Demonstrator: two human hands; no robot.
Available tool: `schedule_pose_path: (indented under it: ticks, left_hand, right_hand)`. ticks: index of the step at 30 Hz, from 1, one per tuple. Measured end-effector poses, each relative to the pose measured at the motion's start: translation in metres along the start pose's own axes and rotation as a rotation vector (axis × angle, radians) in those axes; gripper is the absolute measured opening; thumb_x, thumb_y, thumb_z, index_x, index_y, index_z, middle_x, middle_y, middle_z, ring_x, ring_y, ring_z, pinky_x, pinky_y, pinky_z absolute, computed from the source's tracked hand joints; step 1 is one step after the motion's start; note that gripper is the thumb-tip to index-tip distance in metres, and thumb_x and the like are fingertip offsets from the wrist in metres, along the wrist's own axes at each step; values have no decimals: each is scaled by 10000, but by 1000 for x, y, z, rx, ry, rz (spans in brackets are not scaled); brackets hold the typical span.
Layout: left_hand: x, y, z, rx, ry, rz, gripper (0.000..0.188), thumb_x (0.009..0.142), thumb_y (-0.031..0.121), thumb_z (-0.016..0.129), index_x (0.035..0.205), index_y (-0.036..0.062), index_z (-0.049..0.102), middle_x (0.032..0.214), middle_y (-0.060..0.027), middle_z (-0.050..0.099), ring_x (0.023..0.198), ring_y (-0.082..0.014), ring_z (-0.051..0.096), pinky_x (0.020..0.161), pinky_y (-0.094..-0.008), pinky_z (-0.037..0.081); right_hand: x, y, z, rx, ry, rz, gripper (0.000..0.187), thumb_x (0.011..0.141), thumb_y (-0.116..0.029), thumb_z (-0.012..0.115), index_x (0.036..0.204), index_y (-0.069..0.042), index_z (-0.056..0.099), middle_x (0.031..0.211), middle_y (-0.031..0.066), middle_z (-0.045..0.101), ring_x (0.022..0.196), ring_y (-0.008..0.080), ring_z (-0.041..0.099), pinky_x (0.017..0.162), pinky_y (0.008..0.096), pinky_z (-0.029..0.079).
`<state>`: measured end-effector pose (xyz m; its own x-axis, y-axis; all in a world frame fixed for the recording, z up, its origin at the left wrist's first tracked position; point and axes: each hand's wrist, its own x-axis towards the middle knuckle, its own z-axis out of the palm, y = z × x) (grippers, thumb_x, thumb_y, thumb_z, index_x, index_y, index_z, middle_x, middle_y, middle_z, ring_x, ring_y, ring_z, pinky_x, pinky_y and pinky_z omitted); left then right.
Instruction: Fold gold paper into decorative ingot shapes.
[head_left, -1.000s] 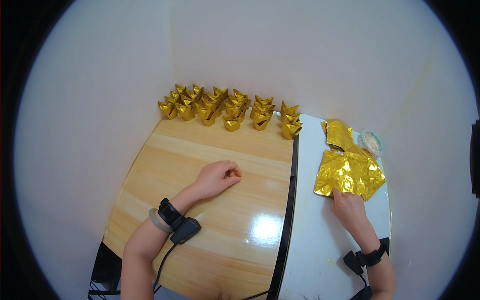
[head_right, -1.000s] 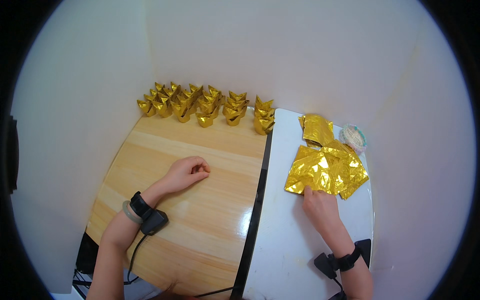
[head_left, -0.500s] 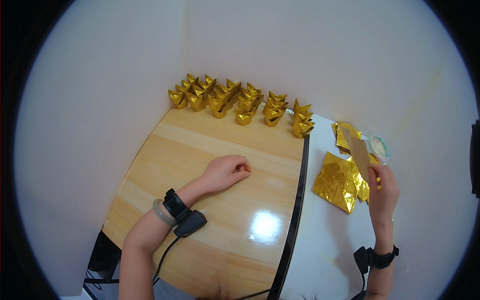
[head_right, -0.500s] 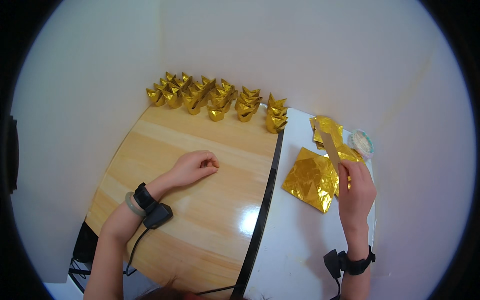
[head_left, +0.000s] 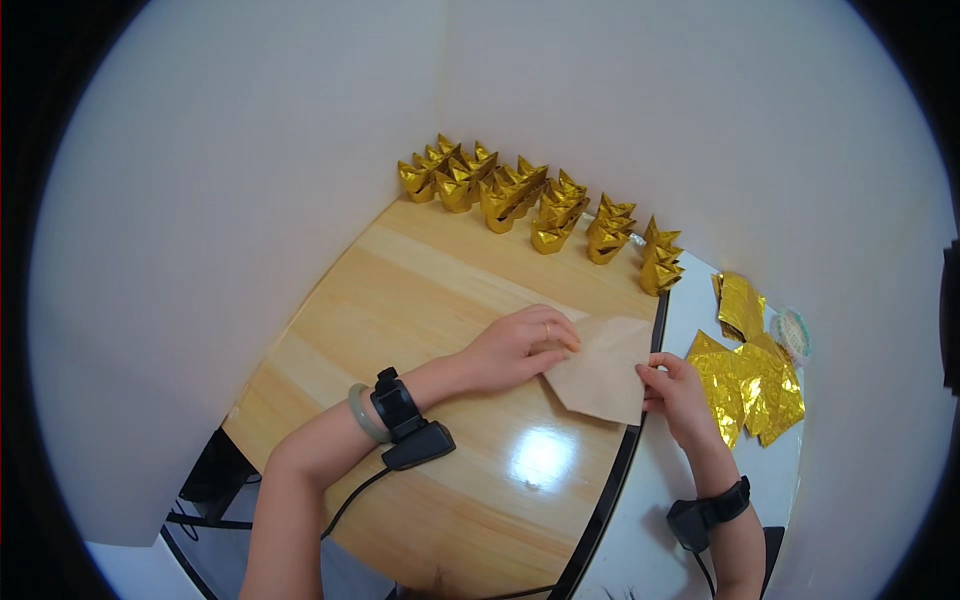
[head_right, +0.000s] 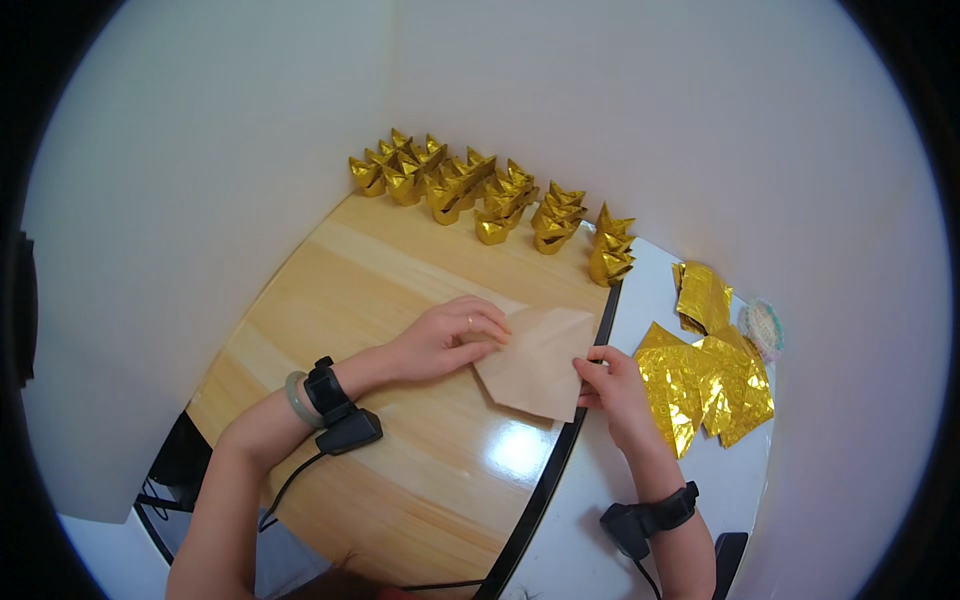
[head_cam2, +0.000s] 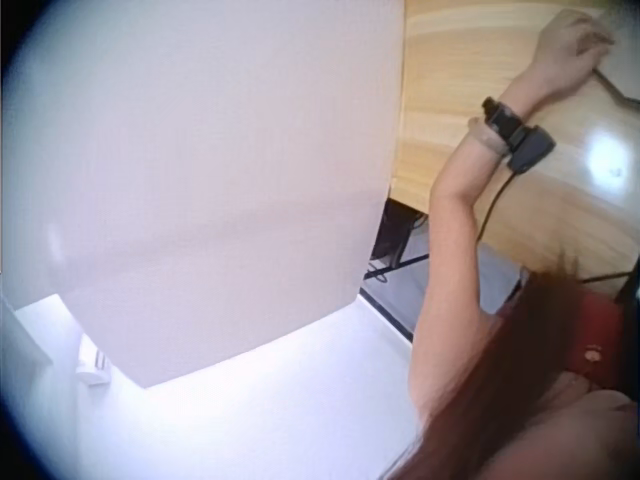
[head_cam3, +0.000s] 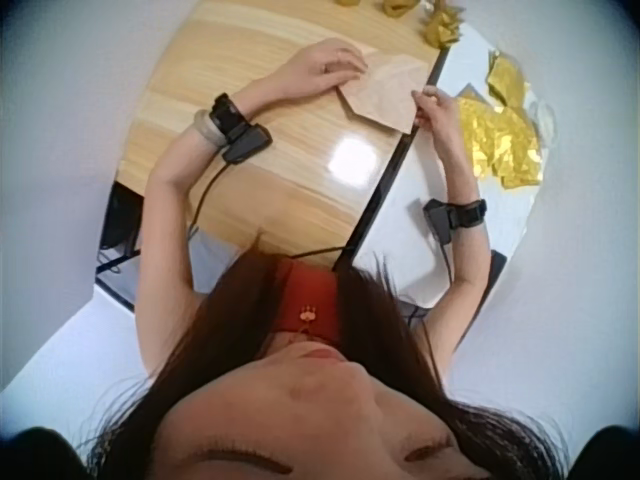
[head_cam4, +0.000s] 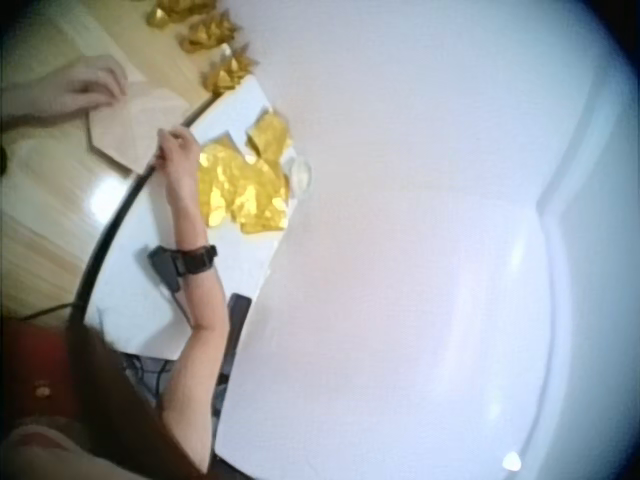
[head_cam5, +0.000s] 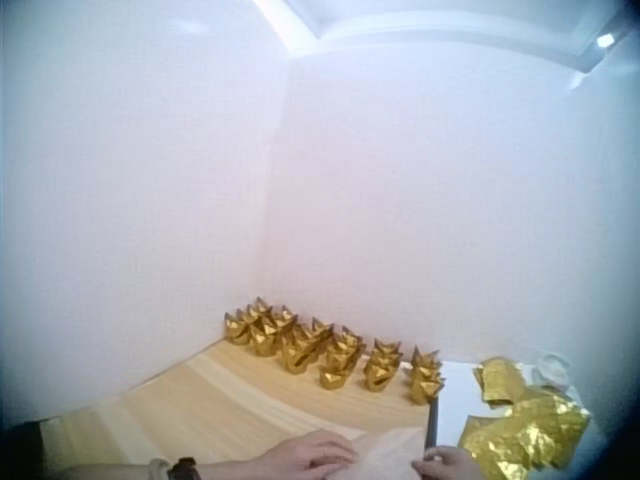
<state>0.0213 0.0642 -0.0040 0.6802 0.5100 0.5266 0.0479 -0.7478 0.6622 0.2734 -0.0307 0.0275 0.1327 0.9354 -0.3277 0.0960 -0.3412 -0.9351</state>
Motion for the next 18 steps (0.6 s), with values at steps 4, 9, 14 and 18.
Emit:
schedule_pose_path:
  ticks: [4, 9, 14, 18]
  left_hand:
    - [3, 10, 0, 9, -66, -9, 431, 803, 169, 684, 1201, 62, 557, 1281, -148, 518, 1240, -292, 450, 1019, -385, 371]
    - [0, 9, -2, 108, -131, 36, 587, 864, 337, 619, 1343, 46, 446, 1403, -172, 413, 1328, -311, 357, 1088, -403, 291]
    - [-6, -2, 5, 462, -452, -126, 715, 904, 454, 520, 1418, 9, 298, 1481, -179, 278, 1400, -294, 215, 1121, -500, 172]
    - [-6, -5, 5, 482, -467, -172, 780, 888, 487, 529, 1438, 14, 242, 1504, -175, 224, 1412, -287, 176, 1120, -535, 136]
  right_hand:
    - [8, 0, -4, 236, -27, -4, 125, 904, -148, 589, 965, -41, 571, 782, 14, 635, 640, 77, 614, 568, 202, 492]
    - [11, 0, -2, 191, -143, 30, 141, 901, -132, 597, 998, -36, 562, 797, 16, 638, 646, 90, 622, 571, 215, 498]
    - [8, -9, 10, -964, 233, -412, 408, 850, -214, 658, 1162, 2, 508, 1017, 115, 620, 912, 268, 616, 784, 354, 507]
    - [0, -7, 27, -1017, -15, -836, 592, 806, -268, 695, 1272, 5, 452, 1253, 173, 519, 1160, 339, 491, 981, 418, 405]
